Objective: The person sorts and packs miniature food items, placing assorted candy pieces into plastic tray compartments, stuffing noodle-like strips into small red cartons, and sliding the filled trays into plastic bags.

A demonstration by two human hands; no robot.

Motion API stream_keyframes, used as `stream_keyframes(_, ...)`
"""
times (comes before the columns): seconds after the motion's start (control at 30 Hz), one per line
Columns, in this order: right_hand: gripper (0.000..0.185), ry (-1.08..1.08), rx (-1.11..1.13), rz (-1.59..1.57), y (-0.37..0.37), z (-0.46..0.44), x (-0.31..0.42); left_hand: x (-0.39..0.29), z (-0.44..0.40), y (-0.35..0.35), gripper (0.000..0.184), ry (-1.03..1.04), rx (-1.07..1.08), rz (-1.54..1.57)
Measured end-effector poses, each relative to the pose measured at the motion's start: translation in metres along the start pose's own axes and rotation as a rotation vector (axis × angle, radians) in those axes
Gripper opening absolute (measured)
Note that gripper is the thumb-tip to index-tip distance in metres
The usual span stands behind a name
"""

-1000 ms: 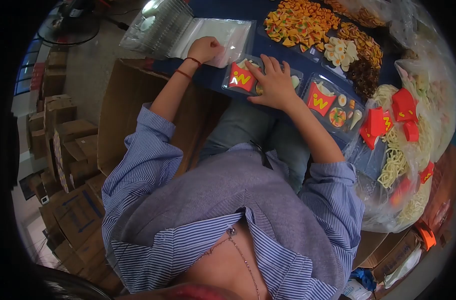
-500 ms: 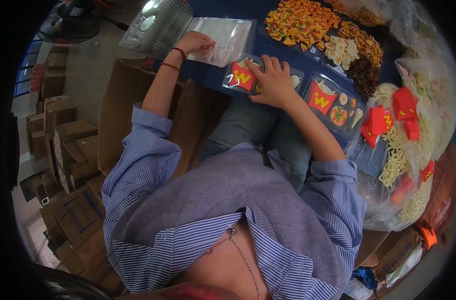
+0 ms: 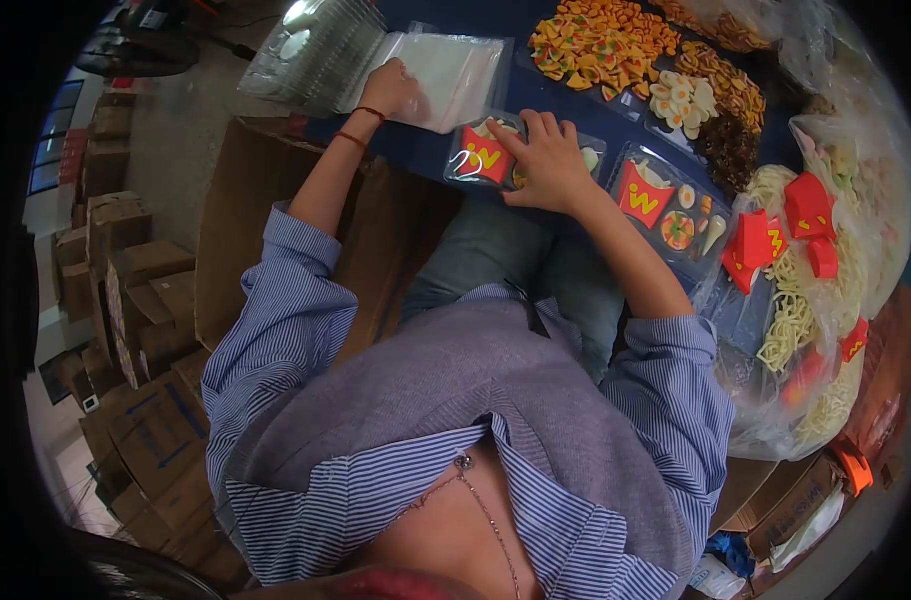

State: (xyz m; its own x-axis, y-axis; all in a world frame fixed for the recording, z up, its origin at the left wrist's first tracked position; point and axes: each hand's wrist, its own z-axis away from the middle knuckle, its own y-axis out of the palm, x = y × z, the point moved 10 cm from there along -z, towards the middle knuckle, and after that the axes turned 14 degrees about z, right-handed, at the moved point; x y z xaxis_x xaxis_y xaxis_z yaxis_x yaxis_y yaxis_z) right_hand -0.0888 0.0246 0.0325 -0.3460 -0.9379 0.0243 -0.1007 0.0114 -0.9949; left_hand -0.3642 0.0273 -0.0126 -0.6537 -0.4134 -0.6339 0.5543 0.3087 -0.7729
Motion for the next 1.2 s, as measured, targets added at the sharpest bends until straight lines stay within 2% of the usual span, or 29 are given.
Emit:
stream_keyframes(0.13,0.094,-0.086,0.008,-0.109,-0.004,-0.010,0.000,-0.003,0.000,0.002,0.037,0.044,0.095,0.004)
stream_keyframes(0.23,0.094,-0.123,-0.050,-0.193,-0.016,-0.046,-0.002,0.000,0.006,0.007,0.039,-0.055,0.140,-0.040)
stream_keyframes(0.3,0.092,-0.162,-0.032,-0.214,-0.005,-0.074,-0.003,-0.010,0.008,0.011,0.033,0.078,0.163,0.099)
stream_keyframes(0.33,0.089,-0.197,-0.017,-0.239,0.001,-0.086,-0.002,-0.008,0.012,0.007,0.033,0.076,0.160,0.102)
stream_keyframes(0.4,0.088,-0.212,-0.010,-0.261,0.006,-0.105,-0.005,-0.008,0.023,0.003,0.017,0.113,0.201,0.357)
stream_keyframes(0.53,0.088,-0.184,0.114,-0.177,0.023,-0.132,-0.015,0.005,0.033,-0.004,0.021,0.044,0.238,0.453)
stream_keyframes(0.6,0.089,-0.160,0.138,-0.156,0.024,-0.137,-0.018,-0.004,0.042,-0.028,0.022,0.119,0.046,0.365)
stream_keyframes(0.73,0.088,-0.133,0.189,-0.026,0.014,-0.131,-0.011,0.023,0.034,-0.022,0.024,0.049,-0.048,0.421)
stream_keyframes(0.8,0.088,-0.125,0.203,0.000,0.013,-0.123,-0.008,0.023,0.031,-0.020,0.023,0.064,-0.117,0.097)
stream_keyframes(0.83,0.087,-0.143,0.158,-0.030,0.008,-0.118,-0.008,0.009,0.033,-0.026,0.023,0.064,-0.116,0.097)
stream_keyframes(0.9,0.087,-0.165,0.112,-0.056,0.002,-0.105,-0.010,-0.006,0.032,-0.017,0.029,-0.058,0.101,-0.043)
stream_keyframes(1.0,0.087,-0.194,0.039,-0.172,-0.008,-0.091,-0.009,-0.013,0.026,-0.011,0.031,-0.021,0.122,-0.070)
stream_keyframes(1.13,0.088,-0.232,0.108,-0.156,-0.002,-0.107,-0.001,-0.009,0.023,-0.008,0.032,-0.004,0.109,-0.102)
stream_keyframes(1.2,0.088,-0.236,0.135,-0.138,0.005,-0.122,-0.002,-0.018,0.034,-0.018,0.026,0.091,0.069,-0.055)
